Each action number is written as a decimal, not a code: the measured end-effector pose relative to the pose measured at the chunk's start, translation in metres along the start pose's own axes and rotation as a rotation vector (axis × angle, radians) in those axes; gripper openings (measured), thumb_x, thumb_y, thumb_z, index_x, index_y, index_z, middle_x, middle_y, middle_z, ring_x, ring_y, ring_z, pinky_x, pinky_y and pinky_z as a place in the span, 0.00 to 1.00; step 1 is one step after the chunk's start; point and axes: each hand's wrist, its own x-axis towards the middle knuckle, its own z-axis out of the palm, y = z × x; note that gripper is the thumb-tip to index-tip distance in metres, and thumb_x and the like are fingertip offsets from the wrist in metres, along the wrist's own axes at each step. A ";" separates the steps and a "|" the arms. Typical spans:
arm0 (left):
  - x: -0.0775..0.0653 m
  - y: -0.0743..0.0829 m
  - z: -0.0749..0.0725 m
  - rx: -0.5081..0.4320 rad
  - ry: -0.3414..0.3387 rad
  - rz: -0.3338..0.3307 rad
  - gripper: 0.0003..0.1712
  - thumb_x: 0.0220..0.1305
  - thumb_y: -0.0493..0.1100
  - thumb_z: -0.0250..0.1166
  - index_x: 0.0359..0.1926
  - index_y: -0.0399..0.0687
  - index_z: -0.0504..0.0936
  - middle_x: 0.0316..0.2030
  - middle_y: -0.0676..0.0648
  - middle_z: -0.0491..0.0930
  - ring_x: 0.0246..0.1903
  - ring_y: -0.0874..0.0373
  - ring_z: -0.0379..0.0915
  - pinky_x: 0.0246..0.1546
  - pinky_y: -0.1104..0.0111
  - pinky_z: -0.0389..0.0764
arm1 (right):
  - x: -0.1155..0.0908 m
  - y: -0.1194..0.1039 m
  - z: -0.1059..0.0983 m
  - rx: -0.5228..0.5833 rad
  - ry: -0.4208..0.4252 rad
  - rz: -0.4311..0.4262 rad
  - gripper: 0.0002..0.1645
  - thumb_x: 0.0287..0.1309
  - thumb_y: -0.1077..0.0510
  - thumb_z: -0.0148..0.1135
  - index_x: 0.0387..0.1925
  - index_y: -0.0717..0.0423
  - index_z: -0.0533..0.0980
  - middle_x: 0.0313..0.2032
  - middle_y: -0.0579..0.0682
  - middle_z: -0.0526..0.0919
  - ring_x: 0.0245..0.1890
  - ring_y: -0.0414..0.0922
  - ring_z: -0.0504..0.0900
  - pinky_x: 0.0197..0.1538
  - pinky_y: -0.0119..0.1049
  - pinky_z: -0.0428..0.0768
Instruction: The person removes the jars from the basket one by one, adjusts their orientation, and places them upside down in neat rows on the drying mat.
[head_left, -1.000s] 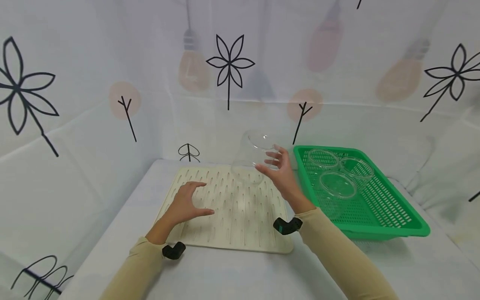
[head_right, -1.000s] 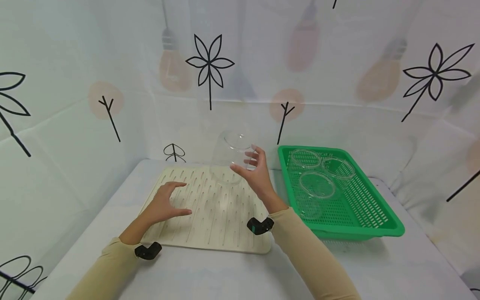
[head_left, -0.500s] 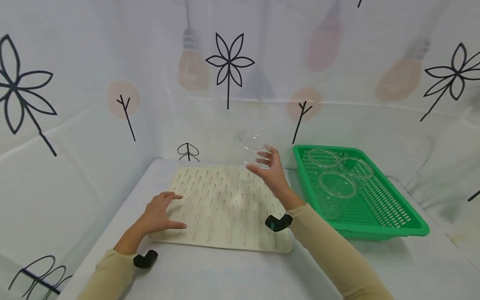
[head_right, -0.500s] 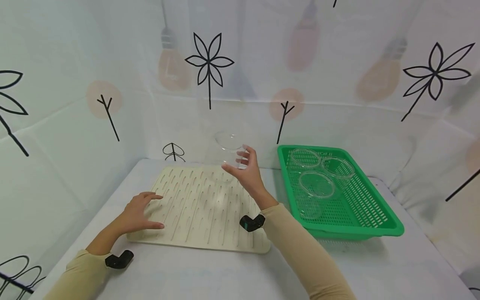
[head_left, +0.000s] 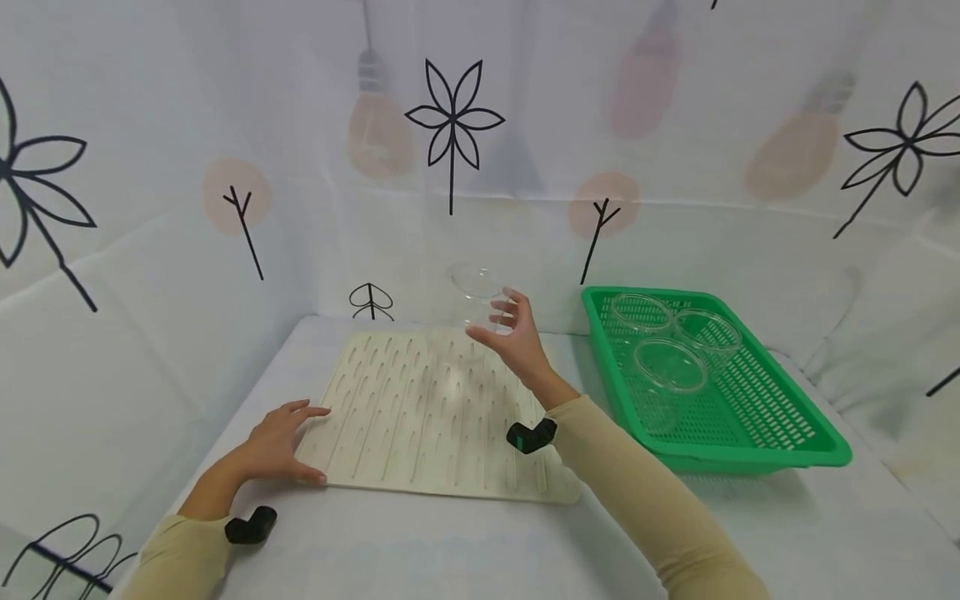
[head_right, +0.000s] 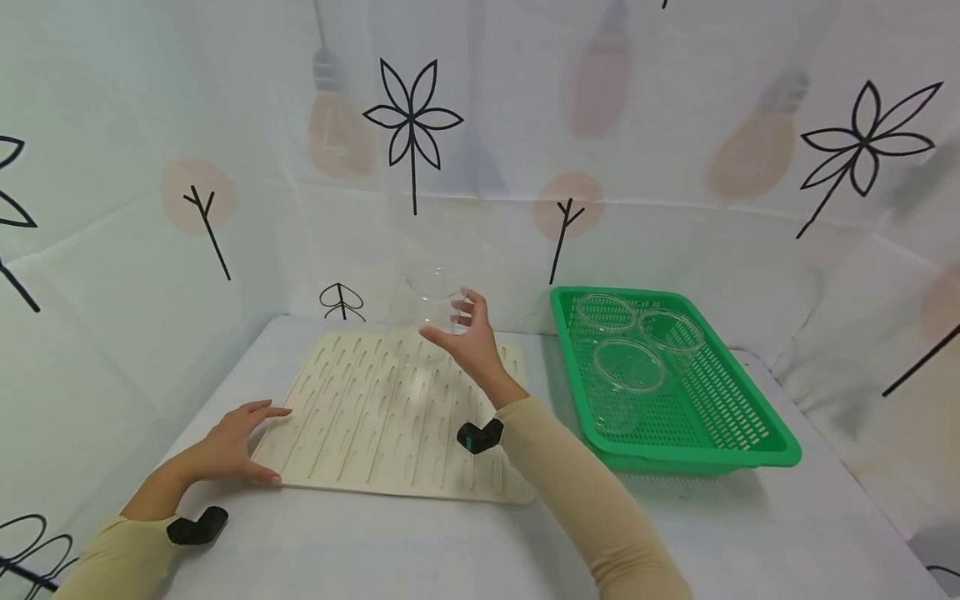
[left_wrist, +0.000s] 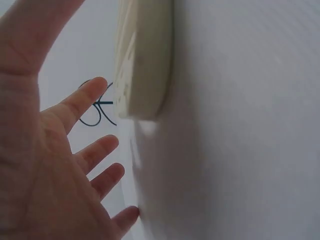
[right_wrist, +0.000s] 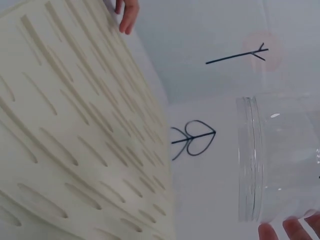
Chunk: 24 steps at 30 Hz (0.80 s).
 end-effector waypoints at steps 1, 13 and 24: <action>-0.001 -0.001 0.000 0.000 -0.007 0.004 0.59 0.25 0.68 0.76 0.60 0.44 0.69 0.59 0.28 0.60 0.56 0.29 0.57 0.47 0.37 0.63 | 0.001 0.001 0.001 -0.001 -0.002 0.002 0.52 0.50 0.51 0.70 0.69 0.51 0.49 0.61 0.56 0.63 0.58 0.50 0.66 0.53 0.52 0.72; -0.006 -0.006 -0.001 -0.020 -0.031 0.021 0.58 0.26 0.68 0.76 0.60 0.44 0.68 0.58 0.35 0.67 0.57 0.32 0.57 0.49 0.38 0.61 | 0.015 0.007 0.030 -0.064 -0.024 0.092 0.55 0.46 0.45 0.71 0.69 0.46 0.48 0.63 0.51 0.63 0.59 0.48 0.66 0.54 0.50 0.72; -0.006 -0.003 -0.001 -0.018 -0.080 -0.016 0.57 0.27 0.69 0.75 0.59 0.43 0.70 0.59 0.33 0.66 0.58 0.31 0.56 0.50 0.36 0.60 | 0.026 0.023 0.063 -0.112 0.001 0.165 0.57 0.45 0.45 0.72 0.69 0.47 0.49 0.62 0.52 0.63 0.59 0.51 0.67 0.54 0.49 0.72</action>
